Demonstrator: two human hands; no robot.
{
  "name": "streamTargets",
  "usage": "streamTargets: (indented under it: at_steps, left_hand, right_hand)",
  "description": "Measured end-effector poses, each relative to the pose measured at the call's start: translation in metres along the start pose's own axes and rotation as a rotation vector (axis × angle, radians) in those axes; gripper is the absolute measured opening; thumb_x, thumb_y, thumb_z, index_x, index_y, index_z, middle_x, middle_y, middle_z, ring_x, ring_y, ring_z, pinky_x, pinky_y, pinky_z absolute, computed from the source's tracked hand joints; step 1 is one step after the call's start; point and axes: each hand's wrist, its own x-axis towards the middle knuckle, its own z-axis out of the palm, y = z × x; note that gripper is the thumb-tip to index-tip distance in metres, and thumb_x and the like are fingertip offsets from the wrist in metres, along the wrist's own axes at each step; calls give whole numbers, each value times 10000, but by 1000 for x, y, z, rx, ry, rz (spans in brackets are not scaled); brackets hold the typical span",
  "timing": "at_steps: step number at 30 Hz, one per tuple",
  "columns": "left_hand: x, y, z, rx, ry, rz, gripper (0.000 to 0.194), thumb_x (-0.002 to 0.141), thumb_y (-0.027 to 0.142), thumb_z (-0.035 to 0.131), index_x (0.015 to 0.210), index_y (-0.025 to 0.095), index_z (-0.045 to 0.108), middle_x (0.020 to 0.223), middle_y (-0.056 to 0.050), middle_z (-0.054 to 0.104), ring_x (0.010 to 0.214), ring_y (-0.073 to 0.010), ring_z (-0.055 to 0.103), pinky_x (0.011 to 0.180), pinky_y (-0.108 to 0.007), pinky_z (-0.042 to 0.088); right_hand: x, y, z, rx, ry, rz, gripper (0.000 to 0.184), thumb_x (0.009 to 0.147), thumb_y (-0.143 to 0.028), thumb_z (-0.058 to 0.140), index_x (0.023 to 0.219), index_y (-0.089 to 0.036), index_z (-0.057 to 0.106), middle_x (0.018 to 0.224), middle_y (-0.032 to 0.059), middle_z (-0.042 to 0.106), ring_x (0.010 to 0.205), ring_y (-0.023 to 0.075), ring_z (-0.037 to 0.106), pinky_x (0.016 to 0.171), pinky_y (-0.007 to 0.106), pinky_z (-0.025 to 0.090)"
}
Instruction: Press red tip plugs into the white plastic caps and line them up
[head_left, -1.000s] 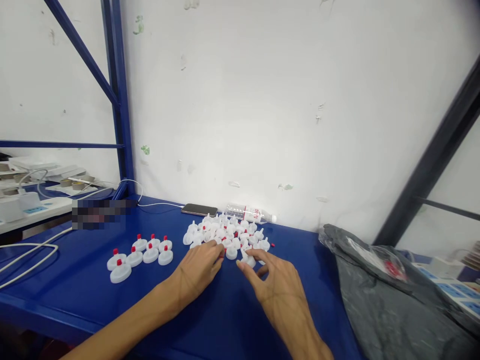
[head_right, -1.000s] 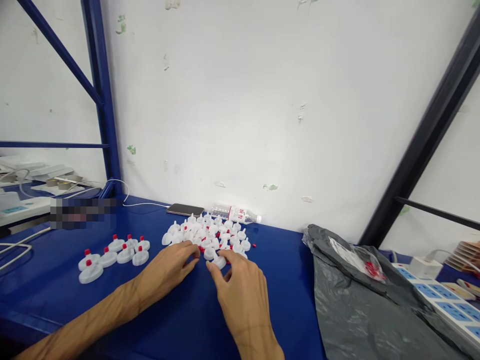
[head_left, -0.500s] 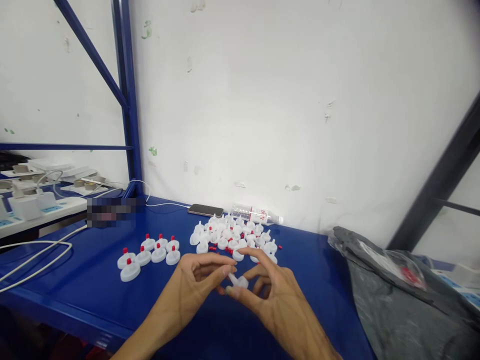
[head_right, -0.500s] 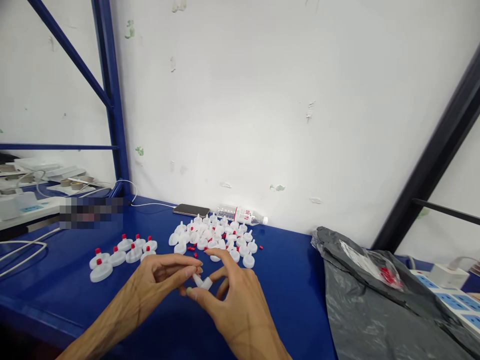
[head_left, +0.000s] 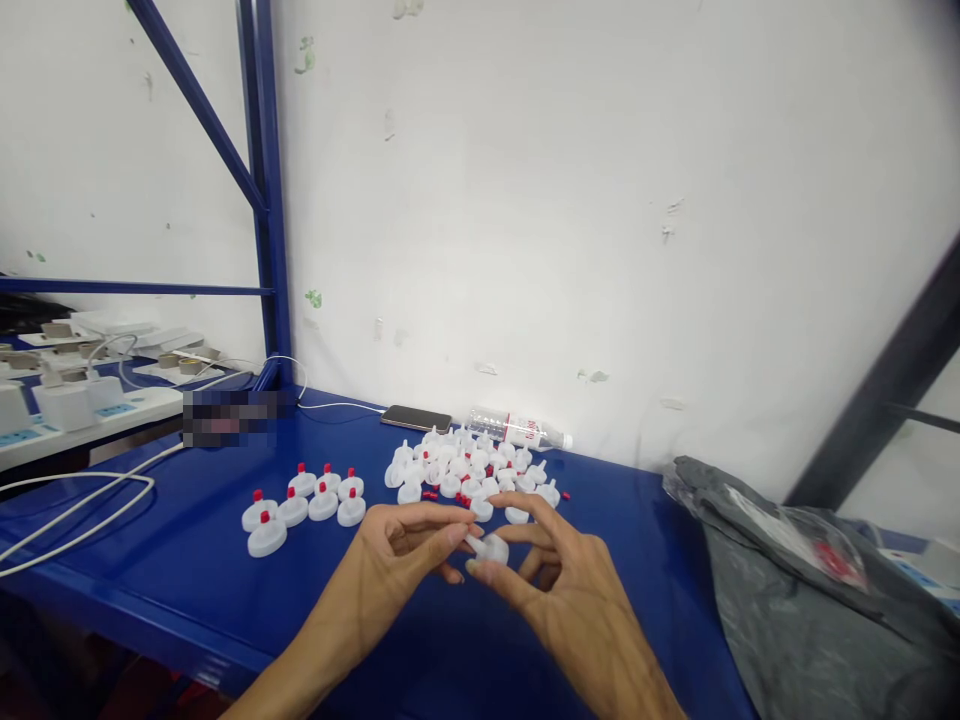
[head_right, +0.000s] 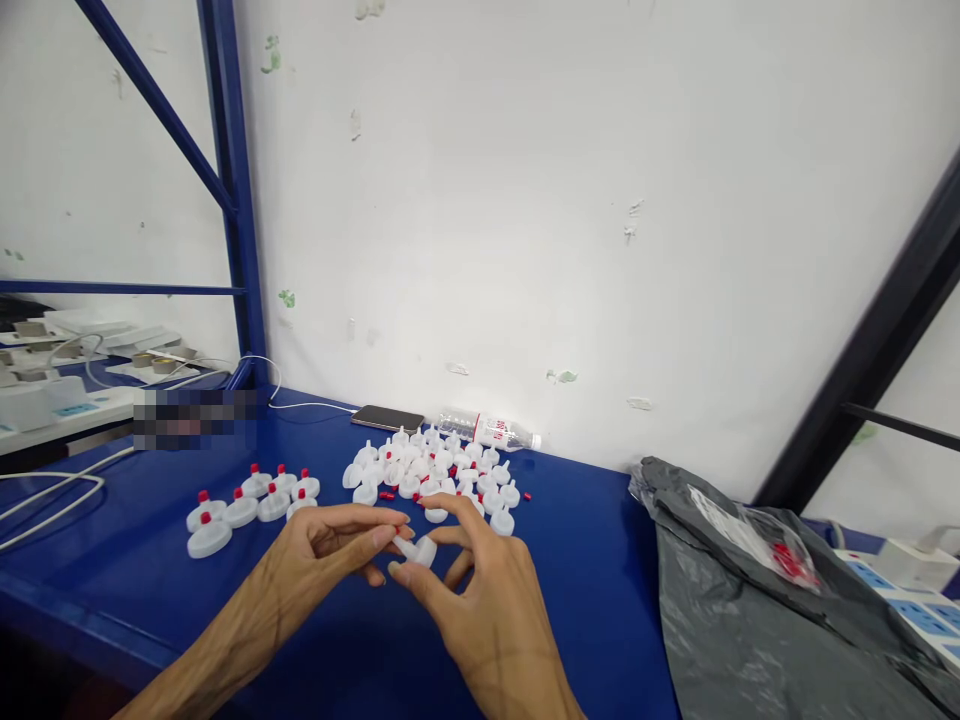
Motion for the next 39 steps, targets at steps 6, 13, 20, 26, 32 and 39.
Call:
streamTargets:
  at_steps: [6,13,20,26,32,39]
  left_hand:
    - [-3,5,4,26,25,-4,250,773,383,756,938,195,769,798,-44,766,616,-149,657,610,-222,557]
    - [1,29,-32,550,54,17,229,789,420,653,847,219,745,745,-26,743,674,-204,676,589,-253,505]
    - [8,12,-105,1214,112,-56,154,704,253,538,704,249,693,693,-17,723,676,-238,670,598,-293,418]
    - [1,8,-103,1392,183,-20,282,764,259,548,1008,245,687,892,-58,736,831,-289,660,641,-331,432]
    - [4,-7,-62,1470,171,228,250,930,272,479,1085,209,665,1042,-91,673,1009,-294,597,938,-438,444]
    - [25,-47,-54,1413,90,278,371,962,194,367,1308,163,497,1236,-141,574,1105,-311,551,886,-444,507]
  right_hand:
    - [-2,-3,0,26,-6,-2,367,784,-344,714,1139,-326,624,864,-66,741,520,83,578,532,203,430]
    - [1,6,3,-66,124,-19,310,901,-491,550,1162,-332,600,1020,-29,717,624,115,660,547,230,469]
    - [1,16,7,-296,3,-85,182,906,-344,587,1073,-325,656,973,-51,716,680,139,662,746,304,520]
    - [-1,23,25,-458,-127,-216,420,888,-211,632,1293,-312,581,1171,11,666,1011,212,656,889,356,543]
    - [4,30,47,-647,-146,-390,421,908,-102,540,1306,-231,587,1306,46,623,1111,255,618,982,388,520]
    - [6,34,48,-637,-181,-426,279,902,-106,575,1128,-233,677,1117,15,722,999,223,660,1007,374,491]
